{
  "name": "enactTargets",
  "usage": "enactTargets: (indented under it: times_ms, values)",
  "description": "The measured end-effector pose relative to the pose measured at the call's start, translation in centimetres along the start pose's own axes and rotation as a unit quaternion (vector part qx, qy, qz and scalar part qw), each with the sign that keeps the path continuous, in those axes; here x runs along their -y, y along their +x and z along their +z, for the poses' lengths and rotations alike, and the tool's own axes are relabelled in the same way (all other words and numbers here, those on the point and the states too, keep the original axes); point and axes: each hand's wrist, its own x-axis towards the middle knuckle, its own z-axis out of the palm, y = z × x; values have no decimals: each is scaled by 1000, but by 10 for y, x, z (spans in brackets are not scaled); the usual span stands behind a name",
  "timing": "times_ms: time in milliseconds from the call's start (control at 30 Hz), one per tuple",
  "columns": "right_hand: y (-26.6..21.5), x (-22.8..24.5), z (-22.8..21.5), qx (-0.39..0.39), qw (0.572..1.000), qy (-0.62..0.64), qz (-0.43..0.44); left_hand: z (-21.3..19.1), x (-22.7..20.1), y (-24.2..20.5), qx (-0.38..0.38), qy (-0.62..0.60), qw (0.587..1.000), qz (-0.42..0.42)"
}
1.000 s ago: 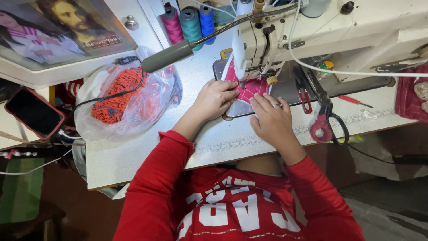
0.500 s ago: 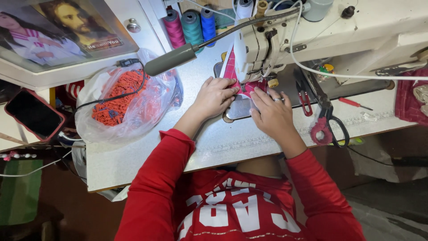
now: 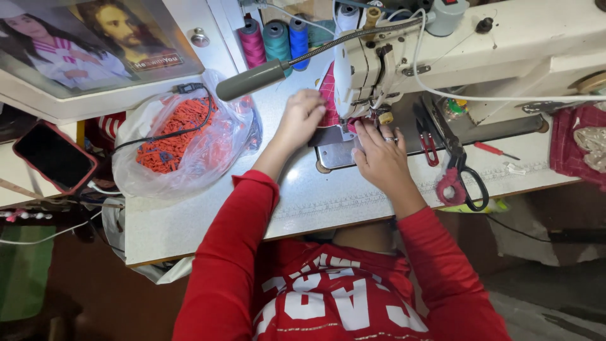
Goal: Sewing and folding a piece of red checkered fabric using an industrial sewing machine
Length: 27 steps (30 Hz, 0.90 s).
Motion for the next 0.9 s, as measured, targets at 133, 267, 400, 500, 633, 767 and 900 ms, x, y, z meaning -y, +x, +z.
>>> enactTargets:
  times_ms: [133, 267, 400, 500, 633, 767, 900]
  values:
    - [4, -4, 10, 10, 999, 19, 27, 20, 25, 28, -35, -15, 986, -163]
    - [3, -15, 25, 6, 998, 36, 54, 36, 19, 62, -42, -115, 935, -333]
    - [4, -16, 24, -6, 997, 54, 58, 49, -4, 71, -49, -288, 899, -327]
    - [3, -13, 18, -7, 997, 52, 55, 18, -35, 46, -36, -351, 883, -311]
    - [3, -15, 15, -19, 998, 50, 41, 4, -30, 9, -50, -418, 853, -309]
    - [4, -11, 5, 31, 993, 90, 69, 20, -3, -13, -58, -431, 844, -312]
    - [3, -11, 2, 31, 994, 85, 69, 23, -13, -11, -86, -447, 842, -289]
